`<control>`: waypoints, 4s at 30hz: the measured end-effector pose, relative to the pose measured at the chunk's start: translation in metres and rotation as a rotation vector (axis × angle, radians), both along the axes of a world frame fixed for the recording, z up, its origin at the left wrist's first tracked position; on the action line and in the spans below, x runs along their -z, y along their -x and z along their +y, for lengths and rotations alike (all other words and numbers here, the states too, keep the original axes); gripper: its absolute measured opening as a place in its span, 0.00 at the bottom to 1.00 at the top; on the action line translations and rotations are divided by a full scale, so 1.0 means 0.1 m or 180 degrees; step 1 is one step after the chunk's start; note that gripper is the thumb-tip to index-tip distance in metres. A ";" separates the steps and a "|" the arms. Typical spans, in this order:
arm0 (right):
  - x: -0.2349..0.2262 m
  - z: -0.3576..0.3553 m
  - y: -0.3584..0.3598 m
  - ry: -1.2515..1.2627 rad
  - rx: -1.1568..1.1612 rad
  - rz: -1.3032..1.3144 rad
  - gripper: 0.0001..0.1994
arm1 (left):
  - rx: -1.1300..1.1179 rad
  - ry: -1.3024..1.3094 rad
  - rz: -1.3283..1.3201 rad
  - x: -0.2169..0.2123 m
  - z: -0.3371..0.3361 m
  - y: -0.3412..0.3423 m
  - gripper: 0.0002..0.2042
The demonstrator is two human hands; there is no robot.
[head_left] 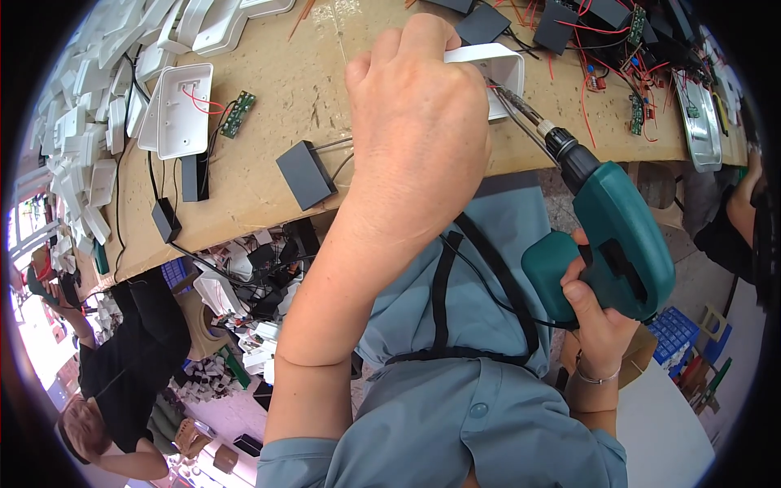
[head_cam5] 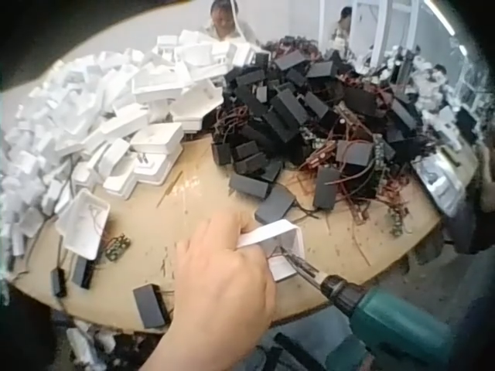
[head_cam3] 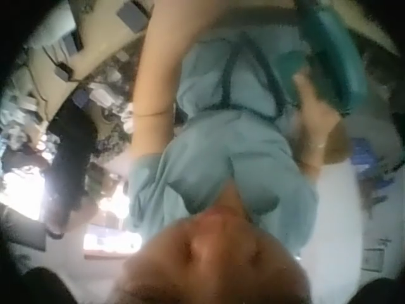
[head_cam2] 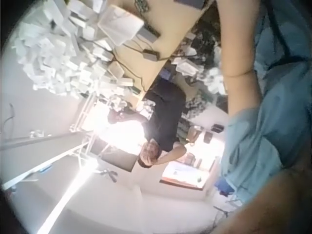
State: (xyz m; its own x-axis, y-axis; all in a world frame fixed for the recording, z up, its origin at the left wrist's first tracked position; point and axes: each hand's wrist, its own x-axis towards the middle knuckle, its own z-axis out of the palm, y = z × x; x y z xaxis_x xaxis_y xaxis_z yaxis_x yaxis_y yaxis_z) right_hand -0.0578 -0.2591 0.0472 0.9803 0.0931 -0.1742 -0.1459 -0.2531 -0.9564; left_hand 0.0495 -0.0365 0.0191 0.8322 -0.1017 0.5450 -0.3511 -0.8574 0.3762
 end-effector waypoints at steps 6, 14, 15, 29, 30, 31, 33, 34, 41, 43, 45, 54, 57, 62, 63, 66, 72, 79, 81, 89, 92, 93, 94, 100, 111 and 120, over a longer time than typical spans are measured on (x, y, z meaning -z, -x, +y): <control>-0.08 0.09 0.01 -0.0306 0.0179 0.0188 0.10 | -0.0182 -0.0273 0.0114 -0.08 0.00 0.02 0.06; -0.04 -0.07 0.14 0.0056 0.0201 0.0122 0.34 | -0.0051 -0.0041 -0.0028 0.01 -0.01 0.00 0.04; -0.04 -0.11 0.16 0.0049 0.0197 0.0120 0.34 | -0.0055 -0.0048 -0.0031 0.00 -0.02 0.01 0.04; 0.00 -0.18 -0.51 0.0003 0.0421 -0.2272 0.29 | -0.0224 -0.0204 0.0157 -0.08 -0.02 0.03 0.06; 0.04 -0.19 -0.61 0.0034 0.0392 -0.2431 0.29 | -0.0211 -0.0195 0.0143 -0.09 -0.03 0.04 0.06; 0.06 -0.17 -0.70 -0.0180 0.0281 -0.2448 0.27 | -0.0250 -0.0190 0.0192 -0.09 -0.02 0.05 0.06; 0.08 -0.06 -0.87 -0.0259 0.0269 -0.2669 0.26 | -0.0316 -0.0197 0.0238 -0.08 -0.01 0.07 0.06; 0.10 -0.01 -0.96 -0.0327 0.0272 -0.2886 0.26 | -0.0252 -0.0049 0.0175 -0.06 -0.02 0.07 0.04; 0.26 -0.01 -1.21 -0.0506 0.0220 -0.2740 0.26 | -0.0218 0.0245 0.0250 -0.10 -0.04 0.09 0.06; 0.25 -0.01 -1.19 -0.0509 0.0262 -0.2584 0.26 | -0.0265 0.0178 0.0211 -0.09 -0.03 0.10 0.06; 0.24 0.05 -1.15 -0.0336 0.0272 -0.2657 0.25 | -0.0318 0.0111 0.0177 -0.08 -0.02 0.11 0.06; 0.34 0.00 -0.13 0.0567 -0.0067 -0.2059 0.15 | -0.0149 0.0309 -0.0024 -0.02 -0.02 0.12 0.03; 0.15 0.45 -0.31 -0.0641 0.0055 -0.0497 0.12 | -0.0109 0.0278 -0.0158 0.01 0.01 0.15 0.03; 0.13 0.81 -0.81 -0.1066 -0.0097 -0.0129 0.10 | 0.0020 0.0397 -0.0178 0.01 0.01 0.17 0.03; 0.12 0.83 -0.85 -0.0936 -0.0167 -0.0195 0.09 | 0.0027 0.0396 -0.0175 0.01 0.01 0.18 0.03; 0.26 0.87 -0.99 -0.0596 -0.0151 -0.0755 0.05 | 0.0109 0.0403 -0.0239 0.02 0.01 0.18 0.03; 0.26 0.90 -1.01 -0.0853 -0.0113 -0.0832 0.04 | 0.0129 0.0612 -0.0396 0.12 0.04 0.19 0.03; 0.18 0.75 -0.79 -0.0734 0.0061 -0.0831 0.09 | -0.0117 0.0793 -0.0498 0.12 0.00 0.20 0.04; 0.10 0.54 -0.60 -0.0305 0.0169 -0.1037 0.14 | -0.0150 0.0806 -0.0528 0.12 -0.01 0.18 0.03; 0.22 -0.15 -0.26 0.0565 0.0804 -0.1946 0.18 | -0.0303 0.0672 -0.0514 0.11 -0.04 0.10 0.04; 0.26 -0.07 -0.39 0.1080 0.0977 -0.2155 0.21 | -0.0273 0.0701 -0.0420 0.09 -0.05 0.10 0.03; 0.28 -0.05 -0.43 0.1097 0.0982 -0.2152 0.21 | -0.0264 0.0715 -0.0415 0.10 -0.06 0.10 0.03; 0.30 -0.03 -0.46 0.0878 0.0955 -0.2140 0.23 | -0.0281 0.0709 -0.0386 0.10 -0.07 0.09 0.03; 0.30 -0.02 -0.86 0.0160 0.0757 -0.2151 0.26 | -0.0355 0.0626 -0.0528 0.09 -0.10 0.06 0.02; 0.02 -0.02 -0.83 -0.0159 0.0359 -0.2464 0.29 | -0.0366 0.0567 -0.0519 0.13 -0.12 0.01 0.03; 0.15 -0.35 0.13 -0.0239 -0.0034 -0.1111 0.33 | -0.0441 0.0508 -0.0506 0.11 -0.12 0.01 0.03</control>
